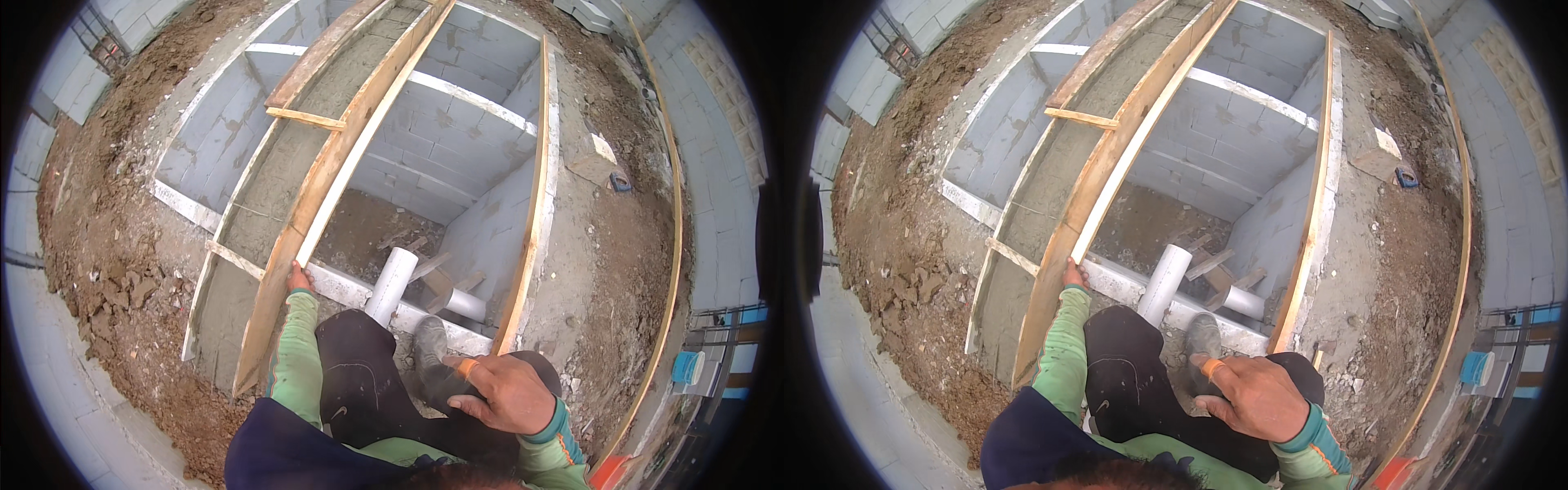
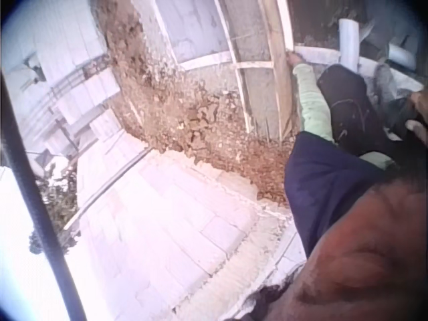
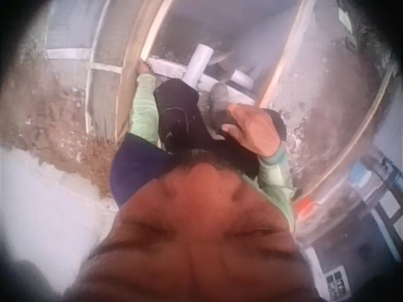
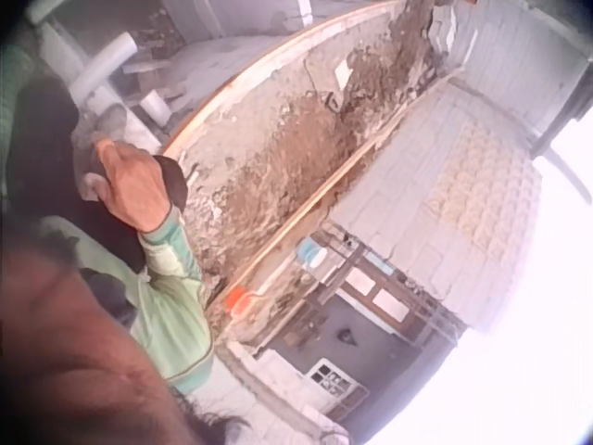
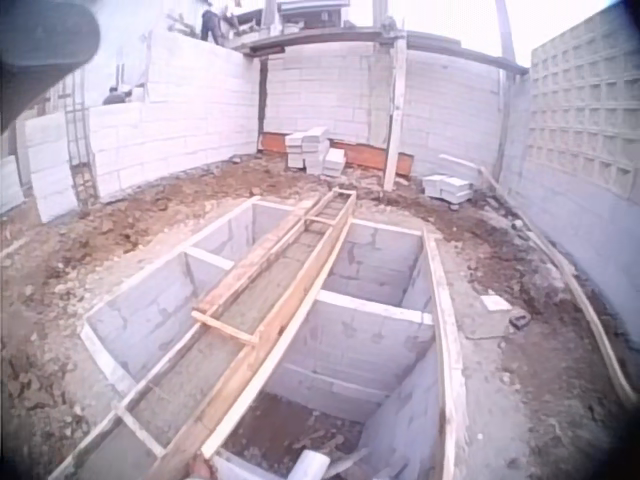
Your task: The person installs wooden formwork around a concrete structure by positioning a wooden board against the edge and hammering nails through it with a small hatchet.
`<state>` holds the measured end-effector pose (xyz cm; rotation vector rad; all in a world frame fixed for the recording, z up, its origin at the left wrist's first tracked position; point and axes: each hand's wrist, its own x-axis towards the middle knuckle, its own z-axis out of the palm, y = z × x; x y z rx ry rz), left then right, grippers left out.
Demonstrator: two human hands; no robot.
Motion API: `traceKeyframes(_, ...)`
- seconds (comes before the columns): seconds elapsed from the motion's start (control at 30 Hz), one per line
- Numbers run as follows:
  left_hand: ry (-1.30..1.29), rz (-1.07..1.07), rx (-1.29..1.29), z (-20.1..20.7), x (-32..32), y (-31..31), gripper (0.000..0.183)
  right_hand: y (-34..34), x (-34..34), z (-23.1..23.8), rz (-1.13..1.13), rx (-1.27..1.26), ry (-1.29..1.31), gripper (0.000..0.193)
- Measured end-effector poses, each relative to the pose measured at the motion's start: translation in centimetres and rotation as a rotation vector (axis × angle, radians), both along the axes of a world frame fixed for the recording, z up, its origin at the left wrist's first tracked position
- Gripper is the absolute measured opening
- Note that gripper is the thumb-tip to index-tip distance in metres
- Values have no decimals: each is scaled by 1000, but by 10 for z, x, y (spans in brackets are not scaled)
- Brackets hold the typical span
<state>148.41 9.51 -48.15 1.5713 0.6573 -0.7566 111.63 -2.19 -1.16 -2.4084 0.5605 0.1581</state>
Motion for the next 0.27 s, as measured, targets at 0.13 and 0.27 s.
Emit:
traceKeyframes(0.13,0,-29,-81,-7,21,17,45,3,0,-1,12,24,-48,51)
traceKeyframes(0.27,38,-92,-86,7,7,2,50,5,-7,-3,15,52,30,50)
